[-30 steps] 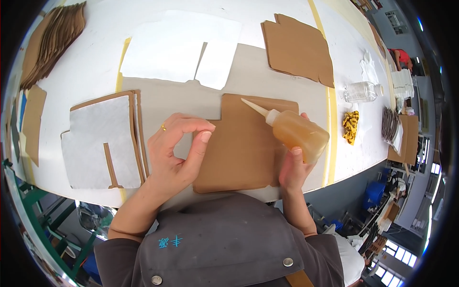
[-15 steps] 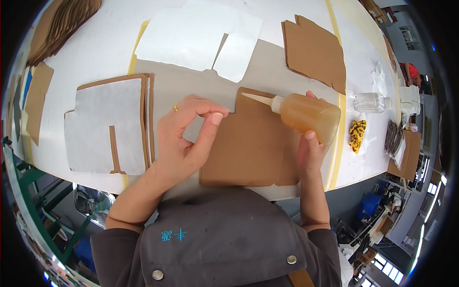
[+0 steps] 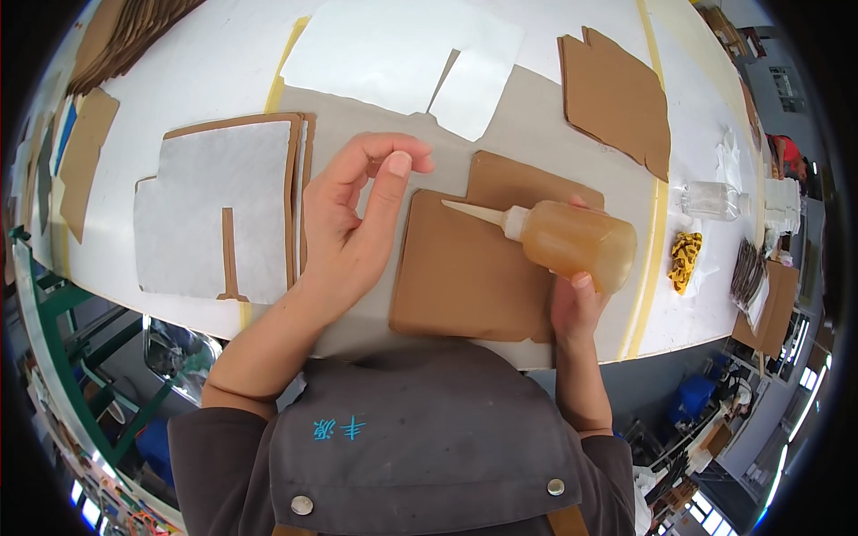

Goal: Applying adhesive to leather panels and attaching precut lining sheets.

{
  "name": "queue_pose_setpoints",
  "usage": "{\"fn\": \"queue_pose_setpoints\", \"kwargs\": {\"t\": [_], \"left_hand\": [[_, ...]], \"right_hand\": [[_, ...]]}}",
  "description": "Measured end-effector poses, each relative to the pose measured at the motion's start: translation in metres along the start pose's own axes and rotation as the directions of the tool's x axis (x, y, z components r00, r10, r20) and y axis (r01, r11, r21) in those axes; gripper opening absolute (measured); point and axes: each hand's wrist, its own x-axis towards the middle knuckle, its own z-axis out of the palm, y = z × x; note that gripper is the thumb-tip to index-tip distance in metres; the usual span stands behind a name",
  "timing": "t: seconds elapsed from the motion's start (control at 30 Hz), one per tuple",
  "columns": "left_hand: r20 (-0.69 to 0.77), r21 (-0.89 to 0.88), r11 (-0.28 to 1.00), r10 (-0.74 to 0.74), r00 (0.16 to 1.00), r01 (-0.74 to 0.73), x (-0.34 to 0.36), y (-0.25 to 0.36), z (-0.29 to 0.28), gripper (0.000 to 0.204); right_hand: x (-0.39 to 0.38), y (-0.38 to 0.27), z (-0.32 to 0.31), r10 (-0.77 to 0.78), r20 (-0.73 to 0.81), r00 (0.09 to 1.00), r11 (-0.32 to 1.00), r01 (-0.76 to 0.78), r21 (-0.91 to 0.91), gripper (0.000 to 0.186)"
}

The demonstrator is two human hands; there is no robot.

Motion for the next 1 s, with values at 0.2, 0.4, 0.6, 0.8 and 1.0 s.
{"fn": "queue_pose_setpoints", "kwargs": {"t": [0.2, 0.4, 0.6, 0.8, 1.0], "left_hand": [[-0.023, 0.043, 0.999, -0.005, 1.000, 0.006, 0.003, -0.005, -0.003, 0.022], [-0.005, 0.045, 0.999, 0.009, 1.000, -0.009, 0.003, -0.006, -0.004, 0.024], [0.020, 0.033, 0.999, 0.039, 0.999, -0.039, -0.001, -0.003, 0.002, 0.023], [0.031, 0.212, 0.977, 0.018, 0.999, -0.024, -0.048, 0.005, -0.015, 0.015], [0.218, 0.685, 0.705, 0.044, 0.975, -0.185, -0.117, 0.003, -0.044, 0.019]], "right_hand": [[0.020, 0.000, 0.014, 0.006, 0.146, 0.989, 1.000, -0.008, 0.012, 0.084], [0.007, -0.001, 0.006, 0.072, 0.213, 0.974, 0.997, -0.078, 0.021, 0.086], [-0.023, -0.011, -0.013, 0.188, 0.341, 0.921, 0.982, -0.178, -0.059, 0.094], [-0.012, -0.015, -0.055, 0.235, -0.011, 0.972, 0.847, -0.200, 0.493, 0.075], [0.063, -0.025, -0.148, 0.064, -0.321, 0.945, 0.921, 0.068, 0.384, 0.067]]}}
